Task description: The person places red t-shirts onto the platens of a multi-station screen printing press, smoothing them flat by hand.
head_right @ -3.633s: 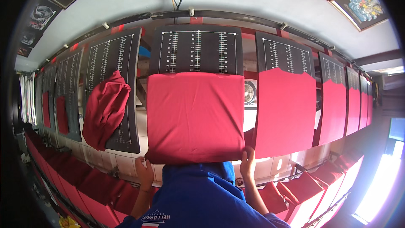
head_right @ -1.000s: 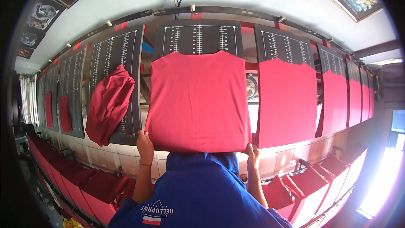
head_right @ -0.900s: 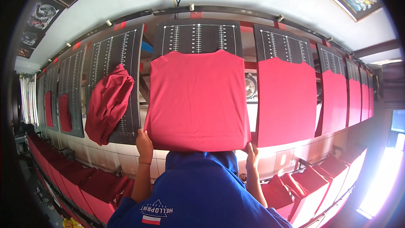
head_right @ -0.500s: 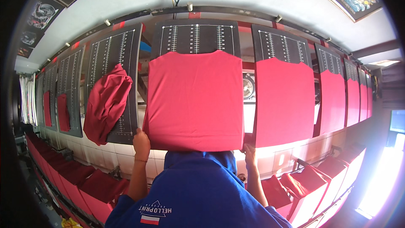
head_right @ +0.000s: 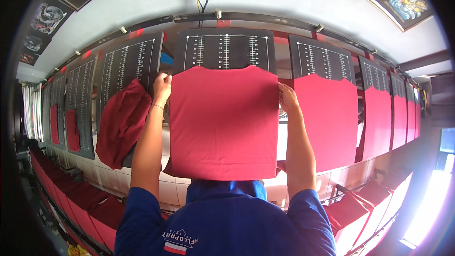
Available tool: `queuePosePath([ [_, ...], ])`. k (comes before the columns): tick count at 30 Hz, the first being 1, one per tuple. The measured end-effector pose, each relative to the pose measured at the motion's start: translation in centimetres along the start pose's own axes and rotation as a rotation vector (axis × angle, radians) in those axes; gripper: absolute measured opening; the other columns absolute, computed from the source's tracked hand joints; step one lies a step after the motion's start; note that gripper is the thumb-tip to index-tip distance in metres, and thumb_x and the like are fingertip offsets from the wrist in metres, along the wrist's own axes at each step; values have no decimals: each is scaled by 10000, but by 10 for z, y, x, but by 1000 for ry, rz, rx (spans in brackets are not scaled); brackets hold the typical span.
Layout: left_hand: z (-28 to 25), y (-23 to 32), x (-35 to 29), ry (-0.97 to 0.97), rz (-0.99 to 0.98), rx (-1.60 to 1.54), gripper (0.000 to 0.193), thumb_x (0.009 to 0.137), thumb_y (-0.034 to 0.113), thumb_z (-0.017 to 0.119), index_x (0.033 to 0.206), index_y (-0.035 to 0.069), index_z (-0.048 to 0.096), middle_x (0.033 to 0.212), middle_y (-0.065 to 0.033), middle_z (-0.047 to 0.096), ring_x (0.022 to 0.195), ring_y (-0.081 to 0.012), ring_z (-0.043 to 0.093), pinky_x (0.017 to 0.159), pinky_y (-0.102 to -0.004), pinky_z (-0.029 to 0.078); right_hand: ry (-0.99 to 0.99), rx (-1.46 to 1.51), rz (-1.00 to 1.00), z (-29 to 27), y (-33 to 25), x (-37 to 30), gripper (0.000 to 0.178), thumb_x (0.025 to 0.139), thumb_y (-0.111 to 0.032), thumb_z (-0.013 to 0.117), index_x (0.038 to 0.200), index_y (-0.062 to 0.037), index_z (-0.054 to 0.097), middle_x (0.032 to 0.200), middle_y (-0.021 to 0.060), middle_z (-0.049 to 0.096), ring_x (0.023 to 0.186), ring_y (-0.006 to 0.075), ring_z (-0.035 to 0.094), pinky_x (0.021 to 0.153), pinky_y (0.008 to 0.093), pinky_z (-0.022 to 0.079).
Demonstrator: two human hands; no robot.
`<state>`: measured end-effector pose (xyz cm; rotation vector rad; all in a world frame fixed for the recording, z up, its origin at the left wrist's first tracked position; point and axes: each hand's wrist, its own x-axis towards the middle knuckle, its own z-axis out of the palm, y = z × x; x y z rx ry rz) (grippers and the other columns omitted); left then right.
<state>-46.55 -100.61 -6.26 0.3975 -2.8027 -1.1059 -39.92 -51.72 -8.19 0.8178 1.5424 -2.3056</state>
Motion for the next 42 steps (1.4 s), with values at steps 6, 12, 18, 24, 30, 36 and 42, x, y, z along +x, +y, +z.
queuePosePath([
  [6,-6,11,4,34,-32,-24,220,973,189,623,932,-25,596,905,-238,689,882,-407,684,763,-468,520,250,-210,-197,7,3,-3,220,1019,-226,562,1131,-54,640,961,32,679,838,148,641,722,301,517],
  [12,-11,-7,0,15,-29,-16,262,970,215,644,903,-24,562,860,-239,676,833,-421,676,728,-481,509,-131,-1614,-880,115,37,-88,675,887,-364,711,1466,-140,446,1548,109,404,1451,302,342,1173,502,296],
  [18,3,18,1,-26,-11,17,265,968,224,649,975,-19,543,878,-238,668,842,-437,653,750,-491,504,35,-1792,-1006,141,-2,-27,730,1000,-542,452,1521,-38,370,1595,139,351,1494,304,285,1235,469,197],
  [24,-12,-15,-65,62,167,-151,412,1035,264,519,1309,-44,516,1233,-264,616,1133,-408,606,984,-448,470,-1177,-1574,-883,174,157,-201,760,957,-600,416,1567,-163,297,1642,73,260,1527,286,209,1249,508,126],
  [30,-40,-94,-254,-227,-449,-488,733,1089,521,226,1161,-100,608,1124,-201,658,1009,-274,603,935,-388,454,-218,-1661,-970,225,38,-40,791,923,-558,537,1528,-75,369,1631,117,283,1525,336,197,1253,473,130],
  [36,-71,-135,-389,-151,-671,-357,703,1093,486,253,891,-48,663,788,-121,666,719,-210,598,691,-378,484,-808,-1869,-1071,255,217,-178,845,971,-633,407,1588,-94,204,1649,151,205,1536,333,152,1250,495,102],
  [42,-99,-172,-522,-11,-875,-373,533,1093,387,358,842,-7,614,627,-26,504,564,-118,451,535,-297,355,-651,-1634,-1083,246,127,-99,726,979,-528,472,1558,-114,328,1647,122,238,1533,294,189,1253,496,104],
])
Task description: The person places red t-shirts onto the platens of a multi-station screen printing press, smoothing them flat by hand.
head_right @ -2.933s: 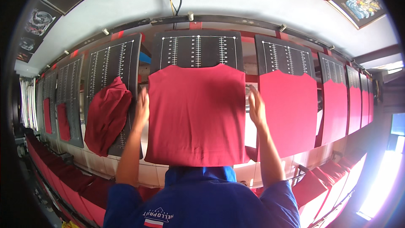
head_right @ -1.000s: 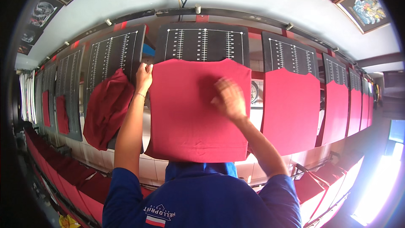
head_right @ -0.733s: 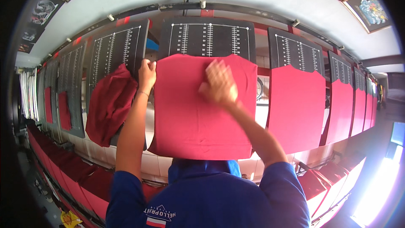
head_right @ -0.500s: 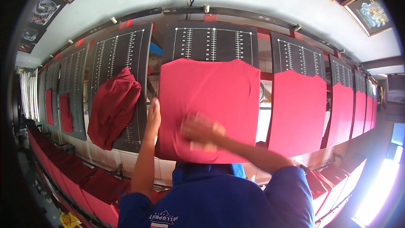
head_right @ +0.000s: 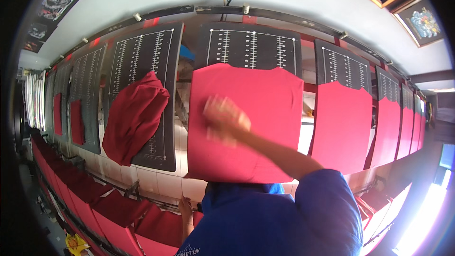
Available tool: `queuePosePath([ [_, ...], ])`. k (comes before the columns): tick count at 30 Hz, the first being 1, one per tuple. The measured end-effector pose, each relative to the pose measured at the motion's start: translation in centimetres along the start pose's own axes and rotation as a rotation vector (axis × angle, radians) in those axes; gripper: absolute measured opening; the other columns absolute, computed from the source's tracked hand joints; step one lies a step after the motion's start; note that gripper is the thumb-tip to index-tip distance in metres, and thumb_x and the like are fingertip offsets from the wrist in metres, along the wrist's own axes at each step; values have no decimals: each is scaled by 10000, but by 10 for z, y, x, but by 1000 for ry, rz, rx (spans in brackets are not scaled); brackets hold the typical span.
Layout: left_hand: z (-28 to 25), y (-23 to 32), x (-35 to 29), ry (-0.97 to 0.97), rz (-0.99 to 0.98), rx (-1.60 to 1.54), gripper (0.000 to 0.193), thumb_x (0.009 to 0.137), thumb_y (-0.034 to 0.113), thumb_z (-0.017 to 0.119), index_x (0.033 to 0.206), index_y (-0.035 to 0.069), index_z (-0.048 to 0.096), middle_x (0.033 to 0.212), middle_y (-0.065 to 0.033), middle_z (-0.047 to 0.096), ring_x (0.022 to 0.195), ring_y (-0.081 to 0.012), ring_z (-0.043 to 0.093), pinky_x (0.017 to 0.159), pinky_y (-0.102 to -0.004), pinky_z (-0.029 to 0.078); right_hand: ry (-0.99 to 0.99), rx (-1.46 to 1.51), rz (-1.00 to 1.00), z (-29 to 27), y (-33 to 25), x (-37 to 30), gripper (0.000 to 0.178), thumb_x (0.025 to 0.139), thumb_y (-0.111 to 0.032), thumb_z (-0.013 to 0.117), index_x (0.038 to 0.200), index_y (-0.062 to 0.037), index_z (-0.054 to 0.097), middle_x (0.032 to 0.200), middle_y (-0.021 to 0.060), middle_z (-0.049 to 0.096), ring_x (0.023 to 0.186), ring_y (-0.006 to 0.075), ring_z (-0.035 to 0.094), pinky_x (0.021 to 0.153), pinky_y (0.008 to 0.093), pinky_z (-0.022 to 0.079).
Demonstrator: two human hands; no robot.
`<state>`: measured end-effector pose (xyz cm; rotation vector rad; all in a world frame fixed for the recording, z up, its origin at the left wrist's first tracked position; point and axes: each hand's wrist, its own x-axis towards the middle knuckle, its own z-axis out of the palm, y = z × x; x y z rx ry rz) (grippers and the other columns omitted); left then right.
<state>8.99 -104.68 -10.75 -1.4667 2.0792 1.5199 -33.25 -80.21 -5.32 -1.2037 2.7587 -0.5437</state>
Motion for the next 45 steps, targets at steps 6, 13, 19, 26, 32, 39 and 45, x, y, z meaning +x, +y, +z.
queuePosePath([
  [6,30,82,-28,234,351,280,371,1076,287,414,1110,-48,569,1046,-199,588,960,-309,562,852,-425,436,-58,-309,226,6,-19,113,821,998,-563,352,1589,-28,156,1671,130,144,1551,254,107,1261,416,88],
  [13,94,193,-46,27,866,720,645,997,342,525,1467,-72,369,1548,-272,329,1448,-460,272,1185,-565,203,96,-115,-60,-5,-18,1,714,999,-531,408,1571,-120,286,1610,137,311,1499,287,279,1235,510,192],
  [19,181,317,23,-32,1237,966,762,969,403,551,1497,-95,320,1578,-271,298,1464,-471,255,1197,-597,177,257,-245,661,-81,173,-101,746,1022,-485,419,1538,36,281,1629,191,246,1531,354,148,1257,464,88],
  [26,280,433,131,390,1149,921,754,1016,487,426,1528,-52,298,1614,-217,269,1504,-380,227,1224,-536,163,-370,-85,-135,-17,-21,-266,729,978,-556,429,1582,-185,258,1655,41,231,1534,274,188,1250,481,167],
  [32,327,368,-44,-113,1462,874,679,940,351,534,1433,-93,392,1515,-303,360,1395,-468,345,1165,-586,245,54,-237,307,-102,192,-155,791,992,-578,444,1555,-41,301,1640,115,256,1537,296,152,1262,436,99],
  [39,187,235,-54,-50,1146,914,679,893,368,646,1460,41,463,1545,-192,393,1456,-420,297,1160,-613,220,269,-305,450,-81,140,-89,775,998,-539,451,1490,55,374,1575,207,354,1493,374,255,1234,508,153],
  [45,9,65,28,435,395,571,460,1050,280,466,1273,-116,530,1345,-365,501,1305,-489,451,1100,-490,375,-425,544,-532,2,-135,-121,614,832,-516,689,1263,-80,641,1182,117,660,1219,296,562,1144,470,336],
])
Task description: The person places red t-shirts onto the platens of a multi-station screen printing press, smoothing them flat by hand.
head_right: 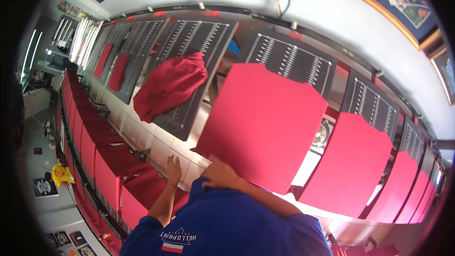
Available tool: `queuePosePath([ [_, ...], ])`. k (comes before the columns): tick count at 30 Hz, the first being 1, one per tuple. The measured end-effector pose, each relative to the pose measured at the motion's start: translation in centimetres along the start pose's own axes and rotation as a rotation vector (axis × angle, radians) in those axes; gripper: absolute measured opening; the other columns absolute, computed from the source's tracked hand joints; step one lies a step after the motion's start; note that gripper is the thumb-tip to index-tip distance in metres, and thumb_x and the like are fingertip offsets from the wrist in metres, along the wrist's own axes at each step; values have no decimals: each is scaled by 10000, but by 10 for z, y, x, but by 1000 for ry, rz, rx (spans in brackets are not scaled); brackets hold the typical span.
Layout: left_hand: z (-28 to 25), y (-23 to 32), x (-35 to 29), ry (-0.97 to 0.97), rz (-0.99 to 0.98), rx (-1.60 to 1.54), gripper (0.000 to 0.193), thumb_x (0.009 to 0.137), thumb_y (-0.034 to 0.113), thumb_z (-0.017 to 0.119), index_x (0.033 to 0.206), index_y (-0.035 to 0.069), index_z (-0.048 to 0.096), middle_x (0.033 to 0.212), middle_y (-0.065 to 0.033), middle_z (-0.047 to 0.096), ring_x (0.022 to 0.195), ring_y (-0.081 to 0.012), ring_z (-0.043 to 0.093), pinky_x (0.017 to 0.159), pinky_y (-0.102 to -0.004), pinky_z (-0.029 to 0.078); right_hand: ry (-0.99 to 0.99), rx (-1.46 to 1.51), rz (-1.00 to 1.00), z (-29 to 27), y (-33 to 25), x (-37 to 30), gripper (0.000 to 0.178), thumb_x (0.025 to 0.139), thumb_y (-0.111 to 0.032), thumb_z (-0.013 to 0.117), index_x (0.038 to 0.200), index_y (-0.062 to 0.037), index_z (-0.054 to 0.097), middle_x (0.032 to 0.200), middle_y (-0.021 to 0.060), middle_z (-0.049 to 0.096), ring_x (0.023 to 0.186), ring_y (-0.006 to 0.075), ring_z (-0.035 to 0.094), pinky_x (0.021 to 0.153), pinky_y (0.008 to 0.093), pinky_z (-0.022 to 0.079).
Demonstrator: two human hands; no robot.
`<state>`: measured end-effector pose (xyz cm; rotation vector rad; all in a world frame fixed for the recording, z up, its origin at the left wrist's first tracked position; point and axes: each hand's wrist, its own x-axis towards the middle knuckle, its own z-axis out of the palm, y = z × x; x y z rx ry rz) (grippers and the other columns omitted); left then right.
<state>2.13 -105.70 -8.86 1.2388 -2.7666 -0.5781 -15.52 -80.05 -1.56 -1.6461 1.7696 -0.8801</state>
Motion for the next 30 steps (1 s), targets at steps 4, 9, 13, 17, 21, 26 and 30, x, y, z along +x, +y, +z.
queuePosePath([
  [4,-39,-60,78,83,-121,-159,442,1033,285,525,1242,-100,578,1285,-310,584,1238,-420,540,1068,-433,414,-215,854,211,-11,22,30,496,1016,-423,544,1327,-39,592,1283,115,644,1084,270,652,1002,412,479],
  [9,-78,-127,224,292,-261,-613,495,1048,359,505,1317,-54,549,1291,-199,625,1240,-322,567,1068,-398,414,43,1113,573,-69,27,128,487,1034,-334,531,1374,16,529,1332,146,618,1073,256,681,917,350,542],
  [13,-90,-140,335,-16,-288,-995,523,1057,402,480,1375,-13,502,1311,-141,609,1214,-254,580,1024,-393,446,466,1343,764,-73,45,233,545,1025,-351,555,1370,66,490,1307,203,612,1042,276,693,816,330,591],
  [17,-100,-194,372,-722,-208,-1065,576,1051,425,490,1451,16,419,1396,-154,531,1242,-223,555,1015,-373,464,511,1029,1012,-52,54,321,392,983,-277,620,1156,75,610,1154,186,694,856,207,724,659,303,593],
  [21,-103,-197,361,-669,-305,-1183,655,1047,503,450,1537,104,280,1413,-159,505,1257,-264,514,1064,-464,416,800,939,1064,-32,42,341,210,953,-186,626,1036,6,645,1020,120,718,784,161,705,638,279,573],
  [26,-98,-200,379,-1028,-343,-1541,532,1053,354,506,1461,30,400,1411,-119,535,1312,-259,515,1092,-455,418,1385,1539,455,3,38,319,316,925,-157,545,1215,-40,594,1086,78,688,990,218,666,893,389,532],
  [30,-151,-174,367,-1043,-400,-1598,495,1027,178,537,1463,-11,399,1436,-149,526,1321,-265,513,1111,-442,421,1652,1590,419,-23,-4,336,326,970,-248,470,1195,-36,575,1263,111,626,1187,261,583,1035,412,443],
])
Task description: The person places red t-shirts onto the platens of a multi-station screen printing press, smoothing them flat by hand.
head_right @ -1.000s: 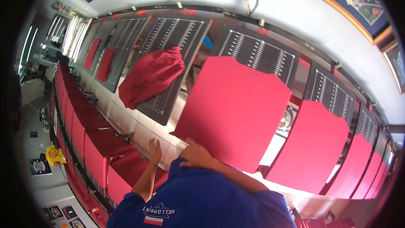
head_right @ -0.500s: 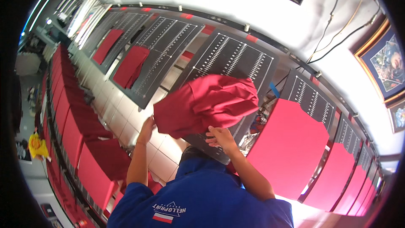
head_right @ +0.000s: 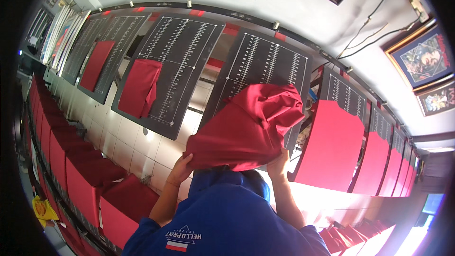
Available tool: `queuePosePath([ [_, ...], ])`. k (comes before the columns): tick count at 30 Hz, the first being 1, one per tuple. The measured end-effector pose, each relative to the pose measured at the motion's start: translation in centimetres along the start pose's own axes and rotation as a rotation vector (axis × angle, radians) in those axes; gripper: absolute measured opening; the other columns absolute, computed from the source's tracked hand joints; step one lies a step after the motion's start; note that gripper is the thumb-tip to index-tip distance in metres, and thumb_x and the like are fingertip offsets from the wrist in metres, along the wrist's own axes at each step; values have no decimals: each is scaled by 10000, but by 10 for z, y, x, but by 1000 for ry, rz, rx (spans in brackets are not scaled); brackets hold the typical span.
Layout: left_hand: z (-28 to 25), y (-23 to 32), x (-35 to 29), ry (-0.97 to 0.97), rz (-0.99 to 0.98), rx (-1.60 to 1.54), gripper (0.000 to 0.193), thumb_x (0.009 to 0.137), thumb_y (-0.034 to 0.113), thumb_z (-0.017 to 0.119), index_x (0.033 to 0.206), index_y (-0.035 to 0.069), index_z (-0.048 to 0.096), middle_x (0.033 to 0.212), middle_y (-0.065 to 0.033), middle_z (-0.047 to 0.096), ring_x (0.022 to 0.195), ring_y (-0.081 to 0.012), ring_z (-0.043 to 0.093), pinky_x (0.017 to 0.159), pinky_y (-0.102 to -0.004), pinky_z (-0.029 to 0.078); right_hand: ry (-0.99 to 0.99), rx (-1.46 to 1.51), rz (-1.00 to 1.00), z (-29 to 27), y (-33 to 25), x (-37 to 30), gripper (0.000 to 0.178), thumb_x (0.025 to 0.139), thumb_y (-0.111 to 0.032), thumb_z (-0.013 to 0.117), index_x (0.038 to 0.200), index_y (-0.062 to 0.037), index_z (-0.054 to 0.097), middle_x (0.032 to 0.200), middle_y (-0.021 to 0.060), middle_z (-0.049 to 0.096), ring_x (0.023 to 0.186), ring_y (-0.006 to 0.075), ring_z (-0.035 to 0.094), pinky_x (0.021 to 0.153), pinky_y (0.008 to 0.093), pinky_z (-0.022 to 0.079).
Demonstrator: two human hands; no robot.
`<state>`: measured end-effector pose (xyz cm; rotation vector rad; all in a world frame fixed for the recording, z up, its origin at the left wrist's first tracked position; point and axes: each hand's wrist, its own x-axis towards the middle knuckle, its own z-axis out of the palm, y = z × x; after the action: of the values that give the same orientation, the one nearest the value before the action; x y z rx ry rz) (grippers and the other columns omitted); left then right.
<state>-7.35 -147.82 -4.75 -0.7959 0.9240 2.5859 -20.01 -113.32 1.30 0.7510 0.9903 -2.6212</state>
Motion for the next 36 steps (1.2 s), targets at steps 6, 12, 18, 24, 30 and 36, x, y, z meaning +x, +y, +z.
queuePosePath([
  [6,24,15,-43,-98,9,-61,514,986,129,560,1464,0,423,1434,-129,538,1314,-260,527,1125,-430,411,76,-333,-24,-98,3,1,314,1029,-280,489,1200,-31,571,1247,125,621,1158,271,589,990,432,478],
  [12,57,23,-59,-206,7,-80,541,1006,258,544,1469,10,414,1476,-132,503,1350,-269,493,1141,-452,378,-143,-34,372,-101,-20,-56,439,943,-337,676,1218,-18,550,922,83,663,663,165,626,627,320,541],
  [18,113,82,-58,-375,430,-3,527,1072,344,389,1442,-29,438,1466,-162,503,1373,-283,464,1159,-447,350,-374,-250,-4,-134,-35,-84,321,844,-163,696,1114,-21,596,810,56,619,616,157,550,551,296,470],
  [24,240,207,-31,-294,1047,532,447,1072,254,424,1464,41,460,1472,-92,495,1294,-190,504,1119,-427,371,-386,-85,-549,-6,-191,-41,389,980,-305,561,1214,3,597,1152,144,631,1026,272,612,877,402,508],
  [30,356,291,78,-314,1076,446,328,1014,296,596,1137,-2,656,828,-46,664,651,-158,661,681,-313,565,-200,-73,-434,98,-345,97,208,962,-333,638,955,-127,611,1030,61,667,972,212,602,959,408,433],
  [36,372,236,-59,-117,1379,351,223,1028,201,576,949,6,652,838,0,619,739,-79,567,681,-237,442,-422,-158,-756,144,-377,-3,301,1019,-255,571,1154,4,643,1116,129,697,1043,234,664,1007,384,466],
])
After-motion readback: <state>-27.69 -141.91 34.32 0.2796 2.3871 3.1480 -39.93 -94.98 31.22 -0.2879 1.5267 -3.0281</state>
